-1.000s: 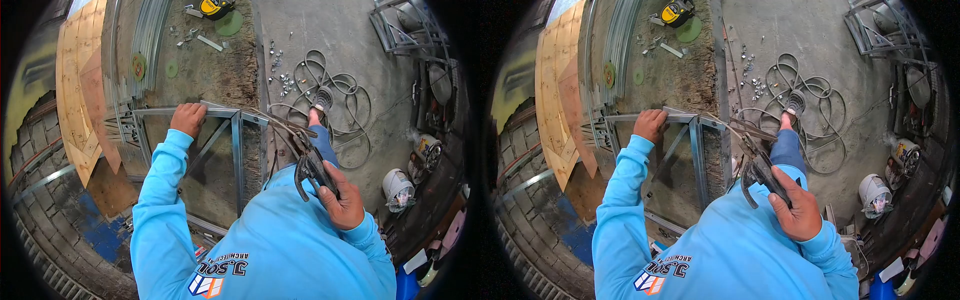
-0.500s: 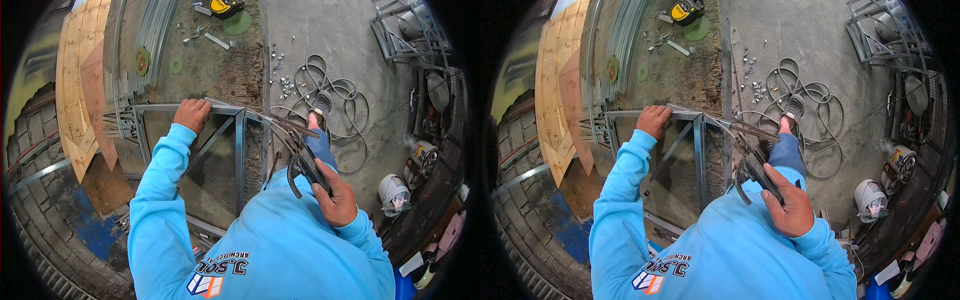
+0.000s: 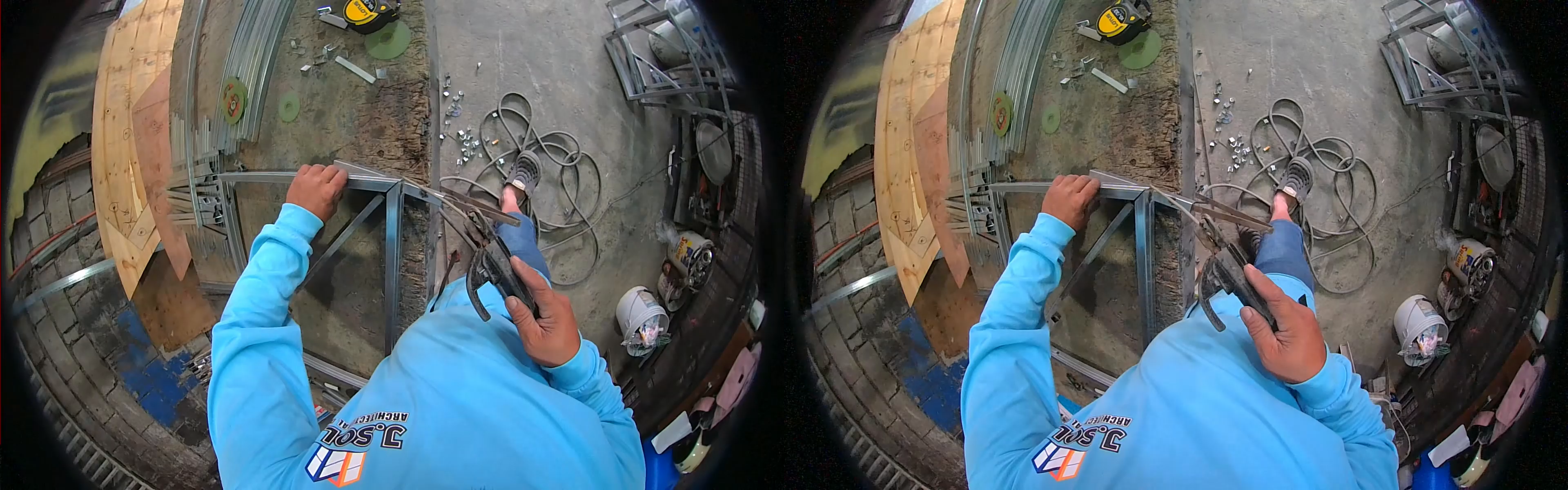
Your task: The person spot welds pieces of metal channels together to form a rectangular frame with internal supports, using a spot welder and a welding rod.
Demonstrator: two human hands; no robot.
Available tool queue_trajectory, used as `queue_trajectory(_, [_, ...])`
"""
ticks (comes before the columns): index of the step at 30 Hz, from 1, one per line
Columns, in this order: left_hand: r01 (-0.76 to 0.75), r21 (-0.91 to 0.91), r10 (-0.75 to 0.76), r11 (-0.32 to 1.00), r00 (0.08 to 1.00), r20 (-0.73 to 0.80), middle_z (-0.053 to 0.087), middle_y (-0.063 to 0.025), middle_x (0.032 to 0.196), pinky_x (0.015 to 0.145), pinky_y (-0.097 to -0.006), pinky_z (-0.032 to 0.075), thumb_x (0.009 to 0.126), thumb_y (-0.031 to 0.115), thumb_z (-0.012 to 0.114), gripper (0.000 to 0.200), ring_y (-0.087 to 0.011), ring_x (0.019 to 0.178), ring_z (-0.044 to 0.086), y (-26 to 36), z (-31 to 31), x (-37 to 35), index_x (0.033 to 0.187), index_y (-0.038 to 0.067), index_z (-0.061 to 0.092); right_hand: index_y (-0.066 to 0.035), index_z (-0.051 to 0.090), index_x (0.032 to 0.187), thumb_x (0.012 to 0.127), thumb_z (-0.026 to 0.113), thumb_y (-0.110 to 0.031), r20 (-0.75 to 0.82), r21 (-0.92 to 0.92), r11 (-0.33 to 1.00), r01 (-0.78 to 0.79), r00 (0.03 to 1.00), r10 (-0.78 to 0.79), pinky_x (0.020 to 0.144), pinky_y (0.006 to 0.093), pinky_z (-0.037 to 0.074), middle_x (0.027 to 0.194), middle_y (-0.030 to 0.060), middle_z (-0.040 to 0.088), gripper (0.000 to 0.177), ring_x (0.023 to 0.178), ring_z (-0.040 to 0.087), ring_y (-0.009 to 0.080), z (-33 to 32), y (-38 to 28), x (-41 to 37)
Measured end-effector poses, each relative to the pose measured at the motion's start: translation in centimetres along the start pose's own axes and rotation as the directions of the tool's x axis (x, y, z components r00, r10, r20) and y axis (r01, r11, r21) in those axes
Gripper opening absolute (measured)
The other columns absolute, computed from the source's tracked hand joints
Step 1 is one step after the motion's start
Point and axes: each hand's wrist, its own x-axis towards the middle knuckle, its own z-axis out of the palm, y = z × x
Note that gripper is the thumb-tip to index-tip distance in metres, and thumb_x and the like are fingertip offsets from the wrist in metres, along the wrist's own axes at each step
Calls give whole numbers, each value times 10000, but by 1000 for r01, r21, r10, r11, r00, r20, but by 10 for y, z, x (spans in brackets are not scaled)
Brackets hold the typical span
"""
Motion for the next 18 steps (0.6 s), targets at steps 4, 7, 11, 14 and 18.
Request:
queue_trajectory(4, [-6,16,6,1000,1000,-11,659,-82,1023,832,-414,464,792,100,690,299,-286,950,630,1,1,0,1079,93,603,-69,482,1433,951,630,-95,-3,0,1000,-11,1000,11,855,313,511,1100,179,702,505,967,694,239,0,-1,-1])
queue_trajectory(7, [1,12,-1,1000,1000,1,660,-81,1018,834,-413,467,794,97,686,292,-286,942,632,1,0,0,1073,93,602,-68,485,1431,952,629,-96,-9,4,1000,-3,1000,3,851,313,509,1093,177,704,500,961,693,232,0,0,-1])
queue_trajectory(11, [-8,10,8,1000,1000,-16,660,-80,1018,829,-413,466,795,100,682,280,-284,942,630,1,0,0,1064,95,602,-70,485,1431,954,627,-100,6,7,1000,-12,1000,12,843,313,510,1080,175,706,498,948,692,228,0,2,-1])
queue_trajectory(14, [-9,19,10,1000,1000,-17,659,-80,1015,824,-413,465,794,104,681,279,-283,940,629,1,1,-1,1061,94,602,-73,484,1432,954,627,-101,14,10,1000,-23,1000,23,839,312,511,1072,172,708,499,940,692,227,-1,2,-1])
queue_trajectory(18, [-16,22,16,1000,1000,-7,657,-81,1013,823,-411,462,792,103,677,278,-283,942,627,2,-2,0,1060,90,603,-82,484,1433,955,630,-107,-12,17,1000,7,1000,-6,834,312,510,1061,162,710,501,921,687,221,1,2,0])
